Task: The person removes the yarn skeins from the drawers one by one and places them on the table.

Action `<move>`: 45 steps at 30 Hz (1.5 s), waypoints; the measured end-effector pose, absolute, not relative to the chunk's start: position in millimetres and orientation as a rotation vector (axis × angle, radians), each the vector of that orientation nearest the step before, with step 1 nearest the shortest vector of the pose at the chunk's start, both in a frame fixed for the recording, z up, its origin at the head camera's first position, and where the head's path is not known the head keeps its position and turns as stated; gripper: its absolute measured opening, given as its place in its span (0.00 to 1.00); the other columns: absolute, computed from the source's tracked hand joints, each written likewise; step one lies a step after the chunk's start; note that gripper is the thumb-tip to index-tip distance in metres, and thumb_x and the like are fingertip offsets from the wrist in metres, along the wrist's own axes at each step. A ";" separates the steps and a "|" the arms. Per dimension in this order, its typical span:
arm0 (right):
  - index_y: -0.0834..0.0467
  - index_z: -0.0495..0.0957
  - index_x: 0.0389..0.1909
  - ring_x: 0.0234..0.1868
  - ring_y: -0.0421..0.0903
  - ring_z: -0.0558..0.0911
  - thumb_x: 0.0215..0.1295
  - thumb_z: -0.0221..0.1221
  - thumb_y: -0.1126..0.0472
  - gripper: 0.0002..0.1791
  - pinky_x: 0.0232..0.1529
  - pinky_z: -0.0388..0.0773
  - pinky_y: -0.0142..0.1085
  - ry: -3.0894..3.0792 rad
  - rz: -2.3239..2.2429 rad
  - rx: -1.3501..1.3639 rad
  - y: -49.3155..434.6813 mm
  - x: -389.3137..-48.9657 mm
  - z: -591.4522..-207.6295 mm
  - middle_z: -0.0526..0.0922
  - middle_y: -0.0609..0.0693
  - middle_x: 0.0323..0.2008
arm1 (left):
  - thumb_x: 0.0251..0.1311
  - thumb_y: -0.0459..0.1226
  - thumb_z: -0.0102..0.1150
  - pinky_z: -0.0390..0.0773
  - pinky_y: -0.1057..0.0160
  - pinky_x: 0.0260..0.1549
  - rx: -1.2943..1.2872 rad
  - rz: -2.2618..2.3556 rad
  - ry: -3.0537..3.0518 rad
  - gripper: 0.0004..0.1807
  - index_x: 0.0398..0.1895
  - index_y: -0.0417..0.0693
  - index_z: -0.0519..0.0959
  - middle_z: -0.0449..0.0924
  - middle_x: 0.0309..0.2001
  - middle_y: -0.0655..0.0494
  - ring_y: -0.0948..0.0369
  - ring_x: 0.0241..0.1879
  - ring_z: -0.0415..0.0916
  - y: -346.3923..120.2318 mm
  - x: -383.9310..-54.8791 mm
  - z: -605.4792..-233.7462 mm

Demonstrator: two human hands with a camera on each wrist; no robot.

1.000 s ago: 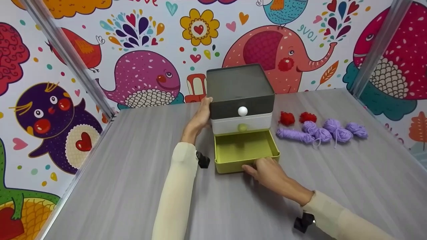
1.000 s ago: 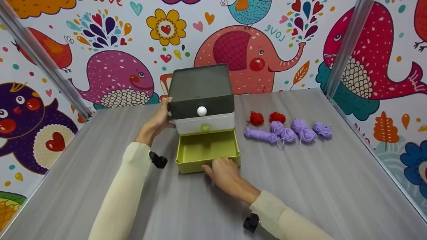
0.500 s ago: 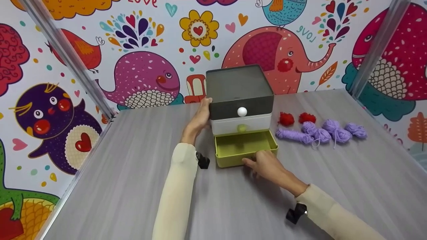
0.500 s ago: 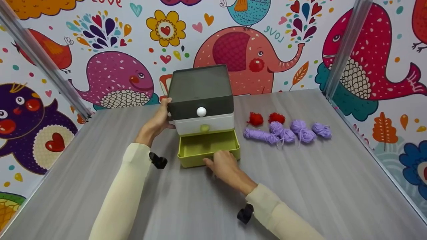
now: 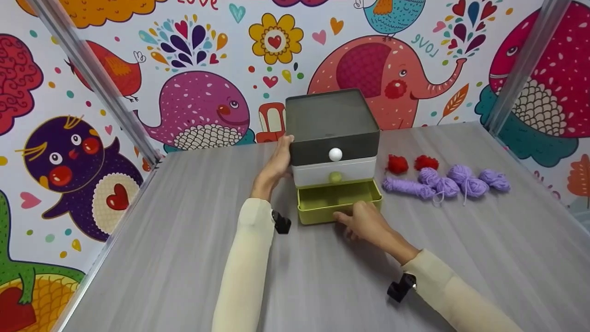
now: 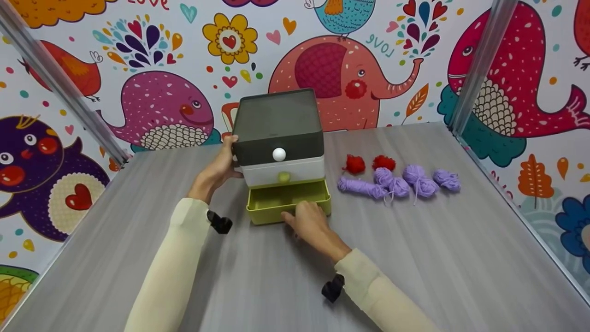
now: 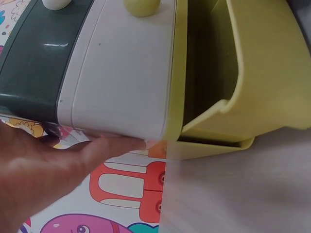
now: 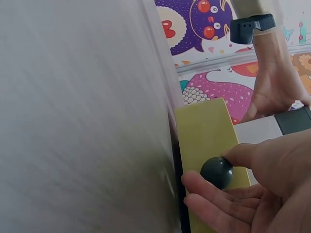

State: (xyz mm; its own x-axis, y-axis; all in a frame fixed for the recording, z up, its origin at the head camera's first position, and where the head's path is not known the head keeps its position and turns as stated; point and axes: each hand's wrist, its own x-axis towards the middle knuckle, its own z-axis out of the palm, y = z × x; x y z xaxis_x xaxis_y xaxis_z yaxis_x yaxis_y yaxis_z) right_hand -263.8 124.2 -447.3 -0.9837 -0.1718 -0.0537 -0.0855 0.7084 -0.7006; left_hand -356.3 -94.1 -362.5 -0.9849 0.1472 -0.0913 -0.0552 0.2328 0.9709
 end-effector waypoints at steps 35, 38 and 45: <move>0.66 0.85 0.23 0.12 0.43 0.81 0.66 0.64 0.49 0.24 0.12 0.71 0.30 2.801 -1.163 -0.190 114.5 -307.4 -448.9 0.84 0.54 0.15 | 0.79 0.56 0.23 0.59 0.28 0.66 0.090 1.836 2.325 0.33 0.80 0.53 0.45 0.38 0.81 0.49 0.43 0.77 0.48 -93.1 -354.1 -363.5; 0.67 0.85 0.23 0.11 0.44 0.81 0.66 0.65 0.50 0.23 0.11 0.70 0.30 2.801 -1.196 -0.186 114.9 -310.4 -449.2 0.85 0.57 0.16 | 0.79 0.56 0.23 0.59 0.28 0.66 0.088 1.835 2.328 0.33 0.80 0.54 0.45 0.37 0.82 0.49 0.43 0.77 0.47 -93.0 -353.6 -363.7; 0.68 0.84 0.23 0.10 0.41 0.78 0.67 0.64 0.50 0.23 0.11 0.71 0.30 2.819 -1.202 -0.185 113.4 -318.0 -447.6 0.85 0.58 0.17 | 0.78 0.58 0.23 0.58 0.27 0.66 0.095 1.819 2.351 0.34 0.80 0.54 0.45 0.38 0.81 0.49 0.43 0.77 0.49 -93.2 -353.9 -363.1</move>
